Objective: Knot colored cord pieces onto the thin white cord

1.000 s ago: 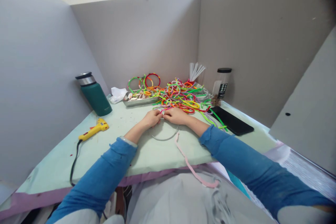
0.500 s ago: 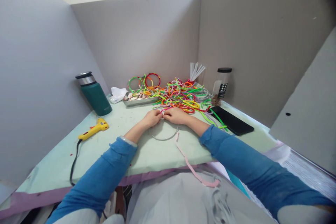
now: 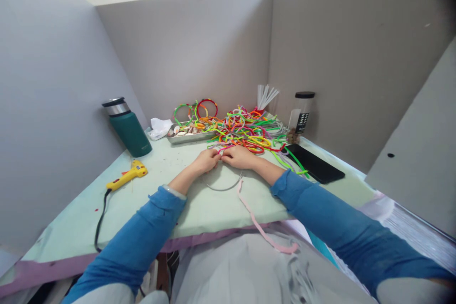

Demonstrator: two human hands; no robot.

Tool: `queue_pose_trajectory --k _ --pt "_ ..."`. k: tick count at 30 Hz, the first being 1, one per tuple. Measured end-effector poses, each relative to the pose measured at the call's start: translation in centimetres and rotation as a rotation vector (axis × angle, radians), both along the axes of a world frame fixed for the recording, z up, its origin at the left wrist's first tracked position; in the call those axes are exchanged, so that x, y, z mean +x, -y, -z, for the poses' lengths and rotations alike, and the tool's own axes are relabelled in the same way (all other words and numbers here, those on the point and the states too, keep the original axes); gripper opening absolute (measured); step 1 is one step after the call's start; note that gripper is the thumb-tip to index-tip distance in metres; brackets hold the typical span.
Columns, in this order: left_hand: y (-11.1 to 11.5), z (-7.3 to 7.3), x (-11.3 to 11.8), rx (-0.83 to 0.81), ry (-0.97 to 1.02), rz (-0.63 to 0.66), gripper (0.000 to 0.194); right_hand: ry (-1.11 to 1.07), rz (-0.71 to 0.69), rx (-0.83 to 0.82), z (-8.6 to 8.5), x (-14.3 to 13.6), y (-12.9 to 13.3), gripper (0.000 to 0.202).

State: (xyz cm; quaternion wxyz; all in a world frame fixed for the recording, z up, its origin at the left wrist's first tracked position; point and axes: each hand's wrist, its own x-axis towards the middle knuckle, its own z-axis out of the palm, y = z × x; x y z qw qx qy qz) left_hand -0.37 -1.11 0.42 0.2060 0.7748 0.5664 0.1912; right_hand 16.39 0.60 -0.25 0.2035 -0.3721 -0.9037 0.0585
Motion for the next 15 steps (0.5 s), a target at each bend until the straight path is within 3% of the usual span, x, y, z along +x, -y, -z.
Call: queue_pose_trajectory --k 15 --pt "-0.05 0.09 -0.02 -0.012 0.010 -0.005 0.022 -0.006 0.000 0.004 0.03 0.02 0.05 0.029"
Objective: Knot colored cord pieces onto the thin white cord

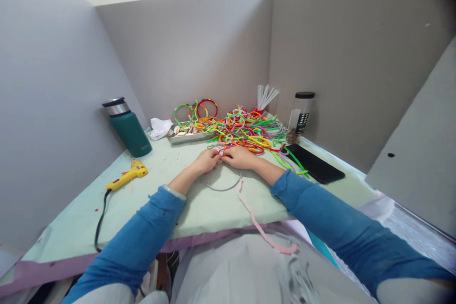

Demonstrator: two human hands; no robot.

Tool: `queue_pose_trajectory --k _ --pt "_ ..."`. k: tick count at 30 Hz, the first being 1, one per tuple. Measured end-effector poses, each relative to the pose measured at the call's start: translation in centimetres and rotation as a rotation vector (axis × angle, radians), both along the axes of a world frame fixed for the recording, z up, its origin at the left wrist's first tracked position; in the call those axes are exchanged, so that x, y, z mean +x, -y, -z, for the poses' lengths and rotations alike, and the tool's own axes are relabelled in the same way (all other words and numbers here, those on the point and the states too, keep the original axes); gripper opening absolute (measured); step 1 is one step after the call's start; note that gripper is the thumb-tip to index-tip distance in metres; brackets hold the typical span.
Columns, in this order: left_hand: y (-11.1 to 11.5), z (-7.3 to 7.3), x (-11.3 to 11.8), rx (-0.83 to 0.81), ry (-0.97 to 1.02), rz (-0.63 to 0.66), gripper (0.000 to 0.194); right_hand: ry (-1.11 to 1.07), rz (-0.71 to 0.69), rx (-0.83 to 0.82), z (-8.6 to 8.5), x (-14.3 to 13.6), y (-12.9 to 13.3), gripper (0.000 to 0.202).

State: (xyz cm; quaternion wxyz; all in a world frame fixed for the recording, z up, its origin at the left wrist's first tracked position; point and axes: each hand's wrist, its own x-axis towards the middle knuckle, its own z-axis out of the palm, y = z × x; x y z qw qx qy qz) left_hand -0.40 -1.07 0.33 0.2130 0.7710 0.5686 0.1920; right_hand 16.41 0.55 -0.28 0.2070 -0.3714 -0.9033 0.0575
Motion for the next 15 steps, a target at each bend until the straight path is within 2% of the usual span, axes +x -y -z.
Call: queue_pose_trajectory --k 7,15 --pt "-0.27 0.32 -0.19 -0.022 0.051 -0.005 0.021 -0.019 -0.008 -0.011 0.00 0.02 0.05 0.030" --pt "0.21 -0.21 0.10 -0.060 0.118 -0.021 0.018 -0.039 -0.021 0.006 0.07 0.03 0.02 0.031"
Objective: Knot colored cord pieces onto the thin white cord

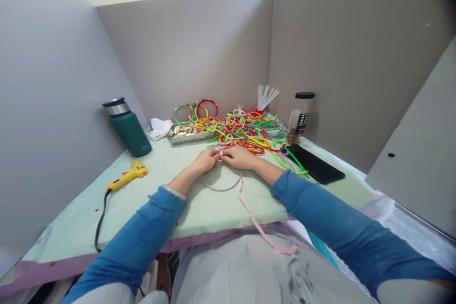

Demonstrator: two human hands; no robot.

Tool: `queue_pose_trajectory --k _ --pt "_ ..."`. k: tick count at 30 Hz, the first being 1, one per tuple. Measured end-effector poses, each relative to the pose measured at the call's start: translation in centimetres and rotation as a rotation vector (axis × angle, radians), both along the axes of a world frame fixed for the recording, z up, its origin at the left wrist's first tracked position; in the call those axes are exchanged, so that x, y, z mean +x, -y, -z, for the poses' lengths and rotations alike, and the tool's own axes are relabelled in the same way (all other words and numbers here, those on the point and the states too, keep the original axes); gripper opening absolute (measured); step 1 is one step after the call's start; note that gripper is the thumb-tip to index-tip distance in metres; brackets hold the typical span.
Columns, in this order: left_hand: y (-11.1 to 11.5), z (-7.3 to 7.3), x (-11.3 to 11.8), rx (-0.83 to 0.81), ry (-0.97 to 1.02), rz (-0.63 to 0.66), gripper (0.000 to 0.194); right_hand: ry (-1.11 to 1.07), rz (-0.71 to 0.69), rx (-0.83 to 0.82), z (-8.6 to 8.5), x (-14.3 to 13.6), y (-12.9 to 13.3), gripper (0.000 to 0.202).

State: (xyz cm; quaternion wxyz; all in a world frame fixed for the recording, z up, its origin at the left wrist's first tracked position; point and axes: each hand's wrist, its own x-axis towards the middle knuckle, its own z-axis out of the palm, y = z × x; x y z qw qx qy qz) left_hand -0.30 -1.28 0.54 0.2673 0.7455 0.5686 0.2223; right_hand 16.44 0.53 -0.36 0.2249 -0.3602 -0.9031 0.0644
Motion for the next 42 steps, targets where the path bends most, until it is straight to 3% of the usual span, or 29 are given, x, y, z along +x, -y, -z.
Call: queue_pose_trajectory --k 23,34,42 --pt "-0.14 0.20 -0.06 -0.060 0.124 -0.018 0.025 -0.042 -0.015 -0.020 -0.04 0.04 0.05 0.034" --pt "-0.18 0.07 0.25 -0.131 0.246 -0.047 0.010 -0.030 -0.003 0.033 0.13 -0.11 -0.10 0.033" --pt "-0.33 0.14 0.27 -0.087 0.126 -0.117 0.016 -0.035 0.029 0.038 0.32 -0.12 -0.28 0.034"
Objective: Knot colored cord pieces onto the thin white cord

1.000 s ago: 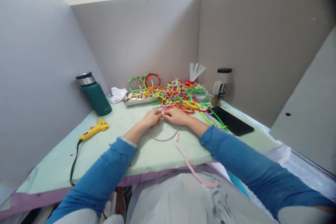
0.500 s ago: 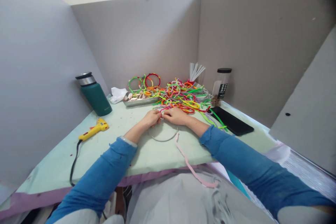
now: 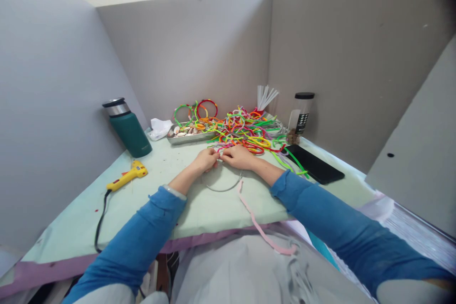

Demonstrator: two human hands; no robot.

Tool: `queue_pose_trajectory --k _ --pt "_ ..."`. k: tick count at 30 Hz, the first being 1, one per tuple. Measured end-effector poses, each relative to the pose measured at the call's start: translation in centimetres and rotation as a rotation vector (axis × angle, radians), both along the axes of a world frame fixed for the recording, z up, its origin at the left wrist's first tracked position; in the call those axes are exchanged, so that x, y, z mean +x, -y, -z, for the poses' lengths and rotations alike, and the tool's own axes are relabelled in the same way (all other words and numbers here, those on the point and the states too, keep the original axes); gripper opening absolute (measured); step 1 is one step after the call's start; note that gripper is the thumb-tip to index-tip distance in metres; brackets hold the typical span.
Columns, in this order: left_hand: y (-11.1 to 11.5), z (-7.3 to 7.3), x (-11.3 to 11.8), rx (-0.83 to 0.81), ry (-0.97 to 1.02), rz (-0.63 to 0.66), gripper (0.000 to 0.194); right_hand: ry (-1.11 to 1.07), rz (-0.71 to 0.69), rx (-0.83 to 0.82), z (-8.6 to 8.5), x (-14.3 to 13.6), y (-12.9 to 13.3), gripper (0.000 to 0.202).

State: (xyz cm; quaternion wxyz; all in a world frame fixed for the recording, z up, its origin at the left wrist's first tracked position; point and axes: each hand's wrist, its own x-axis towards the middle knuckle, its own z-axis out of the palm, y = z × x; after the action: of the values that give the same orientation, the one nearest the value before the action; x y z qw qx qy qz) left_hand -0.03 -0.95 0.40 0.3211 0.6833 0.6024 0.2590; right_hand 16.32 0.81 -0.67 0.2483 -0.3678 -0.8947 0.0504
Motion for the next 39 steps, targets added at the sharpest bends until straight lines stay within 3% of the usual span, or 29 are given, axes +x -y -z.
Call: queue_pose_trajectory --k 15,26,39 --pt "0.5 -0.5 0.3 -0.037 0.066 0.004 0.010 -0.004 -0.004 0.001 -0.1 -0.1 0.2 0.035" --pt "-0.8 1.1 -0.5 0.194 0.023 -0.053 0.016 -0.041 0.024 -0.025 0.2 0.0 -0.3 0.032" --pt "-0.1 0.1 -0.5 0.350 -0.018 0.045 0.012 -0.064 0.046 -0.062 -0.1 0.0 -0.3 0.032"
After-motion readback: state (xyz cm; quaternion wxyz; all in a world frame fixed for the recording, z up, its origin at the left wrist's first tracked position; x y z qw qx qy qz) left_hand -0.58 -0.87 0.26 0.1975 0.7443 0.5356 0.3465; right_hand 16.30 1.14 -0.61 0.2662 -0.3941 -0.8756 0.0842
